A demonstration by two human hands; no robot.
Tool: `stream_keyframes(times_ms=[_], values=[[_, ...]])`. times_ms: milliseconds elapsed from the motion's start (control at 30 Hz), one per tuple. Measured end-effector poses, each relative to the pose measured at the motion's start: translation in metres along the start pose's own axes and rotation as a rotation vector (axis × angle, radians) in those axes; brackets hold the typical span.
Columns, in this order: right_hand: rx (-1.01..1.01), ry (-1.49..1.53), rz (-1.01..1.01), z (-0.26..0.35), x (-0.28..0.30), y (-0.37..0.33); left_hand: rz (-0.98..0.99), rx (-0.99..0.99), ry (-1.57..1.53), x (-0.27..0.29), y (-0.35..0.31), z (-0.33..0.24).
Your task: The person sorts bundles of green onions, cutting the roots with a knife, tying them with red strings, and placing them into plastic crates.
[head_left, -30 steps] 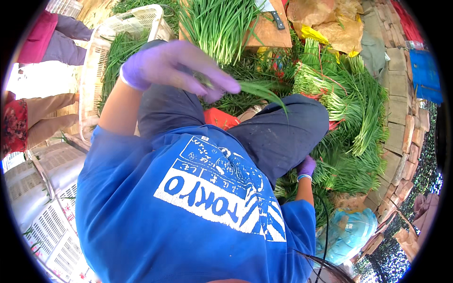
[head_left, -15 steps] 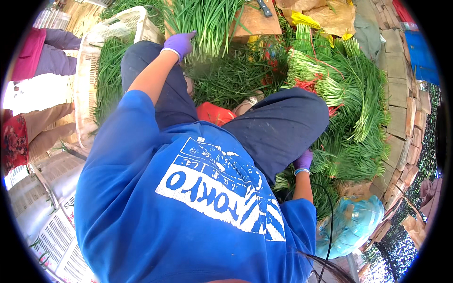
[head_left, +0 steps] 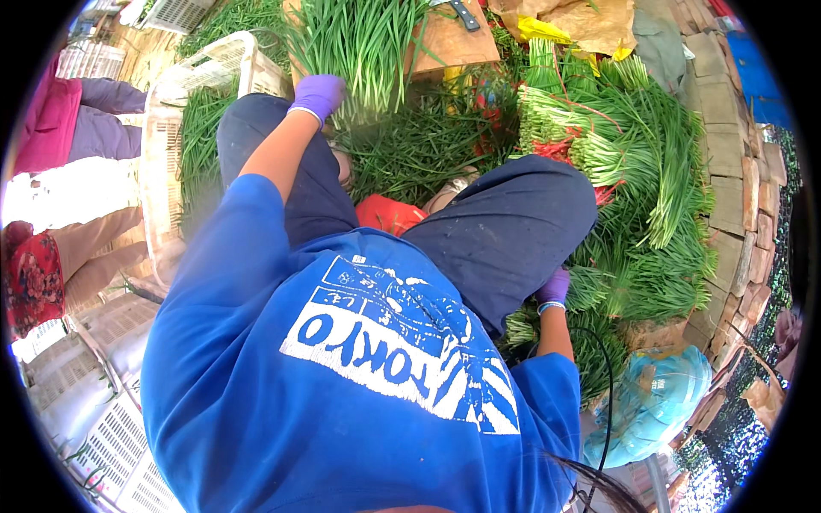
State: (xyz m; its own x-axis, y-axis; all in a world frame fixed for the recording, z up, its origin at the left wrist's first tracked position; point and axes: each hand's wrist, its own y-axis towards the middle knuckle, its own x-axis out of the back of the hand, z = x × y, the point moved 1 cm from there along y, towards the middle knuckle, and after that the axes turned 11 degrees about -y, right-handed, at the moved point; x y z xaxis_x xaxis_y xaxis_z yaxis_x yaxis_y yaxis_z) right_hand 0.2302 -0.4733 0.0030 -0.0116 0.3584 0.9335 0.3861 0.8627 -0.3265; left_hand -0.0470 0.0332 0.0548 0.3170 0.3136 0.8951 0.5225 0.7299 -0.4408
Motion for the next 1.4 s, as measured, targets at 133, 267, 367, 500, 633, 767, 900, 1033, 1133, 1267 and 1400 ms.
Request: stream_keyframes(times_ms=[133,267,367,500,633,767,900,1033,1133,1267,1400], values=[[-0.020,0.042,-0.059,-0.001,-0.002,-0.003,-0.126,-0.091,-0.096,-0.001,-0.009,0.004],[-0.056,0.156,0.060,0.005,0.006,-0.004,-0.209,0.077,-0.062,-0.009,-0.006,0.001],[-0.036,0.140,-0.072,0.004,0.005,-0.006,-0.198,-0.026,-0.056,-0.004,-0.006,0.000],[0.019,0.118,-0.017,0.003,0.002,-0.008,-0.076,-0.143,-0.025,0.013,-0.002,0.002],[0.015,0.118,-0.043,0.001,-0.006,-0.009,0.015,-0.218,0.206,0.049,-0.008,-0.011],[-0.029,0.111,0.043,0.005,0.004,-0.007,-0.061,-0.364,0.205,0.061,-0.011,-0.021],[-0.031,0.076,0.034,0.004,0.009,-0.010,-0.137,-0.432,0.142,0.058,-0.004,-0.029],[-0.025,0.100,-0.023,0.002,0.010,-0.011,-0.022,-0.462,0.180,0.027,0.020,-0.023],[-0.090,0.224,0.044,0.001,0.008,-0.011,-0.006,-0.486,-0.029,0.026,0.022,-0.017],[-0.082,0.146,0.060,0.002,0.006,-0.010,0.077,-0.433,-0.106,0.041,0.019,-0.017],[-0.083,0.118,0.086,0.003,0.011,-0.007,0.397,-0.303,-0.113,0.051,0.020,-0.015]])
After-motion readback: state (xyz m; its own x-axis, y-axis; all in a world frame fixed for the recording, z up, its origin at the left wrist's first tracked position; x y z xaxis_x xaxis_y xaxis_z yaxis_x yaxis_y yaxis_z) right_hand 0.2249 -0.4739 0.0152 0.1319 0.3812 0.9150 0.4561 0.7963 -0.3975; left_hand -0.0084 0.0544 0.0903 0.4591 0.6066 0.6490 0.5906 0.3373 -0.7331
